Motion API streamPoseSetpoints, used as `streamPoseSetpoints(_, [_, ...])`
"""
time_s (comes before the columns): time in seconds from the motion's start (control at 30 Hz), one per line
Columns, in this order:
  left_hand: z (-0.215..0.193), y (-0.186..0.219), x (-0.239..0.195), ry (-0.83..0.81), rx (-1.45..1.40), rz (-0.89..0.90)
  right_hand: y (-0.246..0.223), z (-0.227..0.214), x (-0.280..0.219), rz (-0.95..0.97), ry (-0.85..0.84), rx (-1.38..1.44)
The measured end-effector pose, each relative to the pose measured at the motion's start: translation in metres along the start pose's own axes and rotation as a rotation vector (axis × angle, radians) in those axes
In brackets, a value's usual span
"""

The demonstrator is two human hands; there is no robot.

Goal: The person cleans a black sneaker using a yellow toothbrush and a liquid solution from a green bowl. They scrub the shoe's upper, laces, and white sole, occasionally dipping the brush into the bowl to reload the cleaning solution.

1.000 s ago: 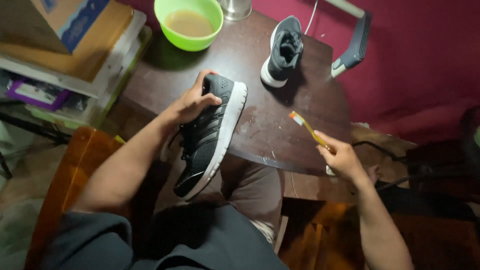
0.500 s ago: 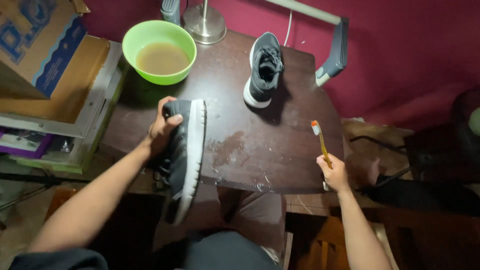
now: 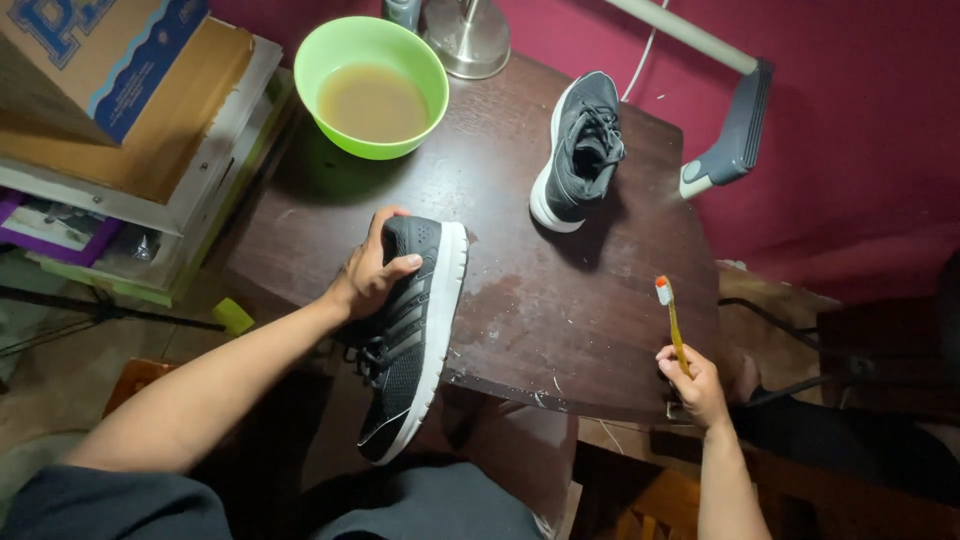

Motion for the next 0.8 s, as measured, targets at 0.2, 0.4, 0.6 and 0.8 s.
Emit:
streamPoseSetpoints(0.2, [-0.001, 0.005, -0.001, -0.027, 0.008, -0.022, 0.010, -0.002, 0.000, -0.021, -0.008, -0.016])
streamPoseSetpoints(0.4, [-0.002, 0.004, 0.001, -0.051, 0.040, -0.035, 0.005, 0.001, -0.004, -0.013, -0.003, -0.044])
streamPoseSetpoints(0.6, [-0.001, -0.001, 0.006, -0.062, 0.035, -0.012, 0.016, 0.026, -0.006, -0.085, 0.070, -0.180])
streamPoseSetpoints(0.8, [-0.003, 0.010, 0.004, -0.013, 0.120, -0.010, -0.126, 0.157, -0.025, -0.709, -0.406, -0.358])
Point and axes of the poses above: each hand's wrist, its own x-axis towards the middle knuckle, its own z-axis out of the palm, y = z × x, the point moved 1 cm from there along x, towards the middle knuckle, and after that the axes turned 5 degrees about x, right-handed, at the moved point
